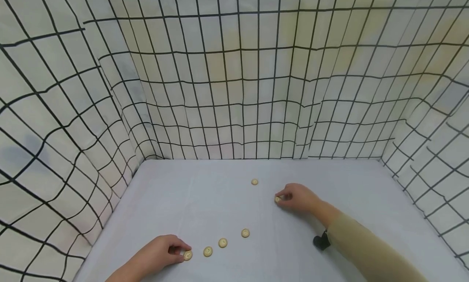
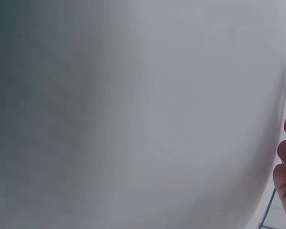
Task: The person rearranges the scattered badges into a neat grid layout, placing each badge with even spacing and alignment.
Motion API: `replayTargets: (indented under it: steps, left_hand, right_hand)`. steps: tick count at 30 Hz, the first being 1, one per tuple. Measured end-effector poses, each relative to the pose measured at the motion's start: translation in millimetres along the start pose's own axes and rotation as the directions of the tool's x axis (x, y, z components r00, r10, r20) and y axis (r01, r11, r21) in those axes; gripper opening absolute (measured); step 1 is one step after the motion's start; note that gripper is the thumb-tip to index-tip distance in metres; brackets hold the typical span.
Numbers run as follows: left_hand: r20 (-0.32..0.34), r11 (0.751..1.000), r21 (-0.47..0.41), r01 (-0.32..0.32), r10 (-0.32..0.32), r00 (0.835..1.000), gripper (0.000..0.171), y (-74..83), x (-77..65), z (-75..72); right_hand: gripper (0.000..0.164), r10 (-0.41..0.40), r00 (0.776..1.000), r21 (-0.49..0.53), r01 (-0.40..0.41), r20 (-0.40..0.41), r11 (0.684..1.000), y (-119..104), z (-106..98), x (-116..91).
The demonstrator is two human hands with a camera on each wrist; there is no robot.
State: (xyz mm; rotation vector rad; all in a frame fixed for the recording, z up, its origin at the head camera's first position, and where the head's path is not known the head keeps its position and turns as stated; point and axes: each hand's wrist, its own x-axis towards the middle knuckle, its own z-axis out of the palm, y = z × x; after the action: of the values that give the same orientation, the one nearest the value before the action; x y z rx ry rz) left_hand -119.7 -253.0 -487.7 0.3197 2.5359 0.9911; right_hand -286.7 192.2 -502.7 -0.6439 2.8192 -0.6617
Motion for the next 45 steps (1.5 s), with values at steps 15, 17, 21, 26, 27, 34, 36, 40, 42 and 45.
replayTargets:
  steps: [15,17,21,26,27,34,36,40,42,45]
  left_hand:
    - [-0.012,1.0,-0.001,-0.001,0.001,1.0,0.017,-1.0,-2.3,0.8]
    - [-0.012,1.0,-0.001,0.004,-0.004,1.0,0.017,-1.0,-2.1,1.2]
    - [-0.01,1.0,-0.003,0.006,-0.006,1.0,0.018,-0.2,-2.0,1.6]
    - [-0.007,1.0,-0.007,0.011,-0.011,1.0,0.017,0.9,-2.2,1.0]
    - [-0.008,1.0,-0.008,0.013,-0.013,1.0,0.017,0.9,-2.2,0.9]
    - [-0.01,1.0,-0.001,0.007,-0.007,1.0,0.017,-1.1,-1.4,2.5]
    - [-0.013,1.0,-0.003,0.005,-0.005,1.0,0.017,-1.6,-1.1,3.2]
    - [-0.02,1.0,0.006,0.0,0.0,1.0,0.017,-2.5,-1.2,3.8]
    - [-0.019,1.0,0.013,0.002,-0.002,1.0,0.017,-2.6,-1.1,3.6]
    - [-0.018,1.0,0.021,0.01,-0.01,1.0,0.017,-2.0,-1.6,2.5]
  right_hand:
    - [0.031,0.202,0.978,0.091,-0.196,-0.057,0.976,3.7,-8.7,44.6]
    - [0.032,0.207,0.976,0.084,-0.202,-0.06,0.976,1.9,-9.5,47.2]
    - [0.033,0.207,0.976,0.058,-0.204,-0.069,0.977,0.2,-8.5,52.0]
    - [0.035,0.203,0.976,0.011,-0.203,-0.073,0.979,2.2,-4.2,56.4]
    - [0.035,0.204,0.976,0.007,-0.204,-0.07,0.979,2.7,-3.4,56.8]
    - [0.034,0.213,0.976,0.014,-0.212,-0.054,0.977,4.9,-2.2,56.4]
    - [0.034,0.211,0.976,0.017,-0.211,-0.053,0.977,5.1,-2.8,55.8]
    - [0.036,0.199,0.979,0.018,-0.198,-0.051,0.98,5.2,-4.6,55.0]
    - [0.037,0.198,0.979,0.024,-0.197,-0.05,0.98,5.1,-5.1,54.7]
    - [0.039,0.205,0.978,0.042,-0.203,-0.047,0.978,5.1,-5.2,54.5]
